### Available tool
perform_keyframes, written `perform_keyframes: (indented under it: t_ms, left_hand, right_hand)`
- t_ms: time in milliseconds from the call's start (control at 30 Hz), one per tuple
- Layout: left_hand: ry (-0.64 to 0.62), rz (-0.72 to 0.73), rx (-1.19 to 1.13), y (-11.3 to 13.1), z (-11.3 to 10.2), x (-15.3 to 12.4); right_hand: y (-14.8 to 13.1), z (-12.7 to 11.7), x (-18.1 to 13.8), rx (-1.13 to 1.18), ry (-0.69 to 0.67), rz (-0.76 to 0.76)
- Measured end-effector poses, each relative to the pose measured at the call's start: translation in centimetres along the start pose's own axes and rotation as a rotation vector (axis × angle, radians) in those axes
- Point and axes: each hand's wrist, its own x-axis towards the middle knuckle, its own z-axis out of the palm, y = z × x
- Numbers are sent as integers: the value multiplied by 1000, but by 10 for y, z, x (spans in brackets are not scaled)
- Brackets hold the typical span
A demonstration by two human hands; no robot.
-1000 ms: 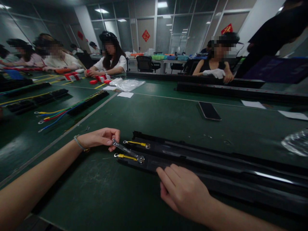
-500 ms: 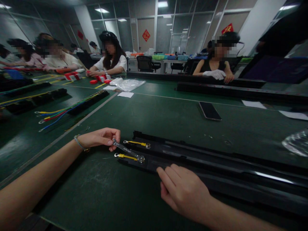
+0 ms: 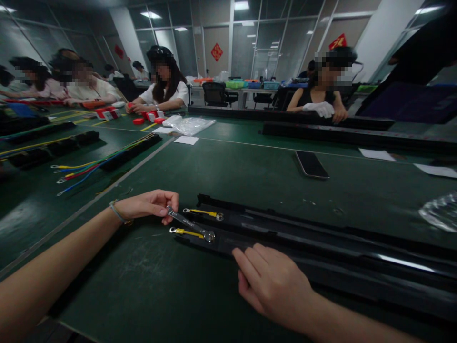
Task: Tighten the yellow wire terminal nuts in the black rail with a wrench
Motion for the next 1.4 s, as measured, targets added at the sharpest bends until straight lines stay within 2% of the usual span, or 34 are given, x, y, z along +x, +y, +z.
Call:
perform_keyframes:
  t_ms: [233,1400]
  left_hand:
    - [28,-17,29,1,0,-1]
    - [-10,-4,-2,1,0,-1]
  right_hand:
    - [0,0,0,-1,2,-1]
    - [0,-1,0,0,8,0]
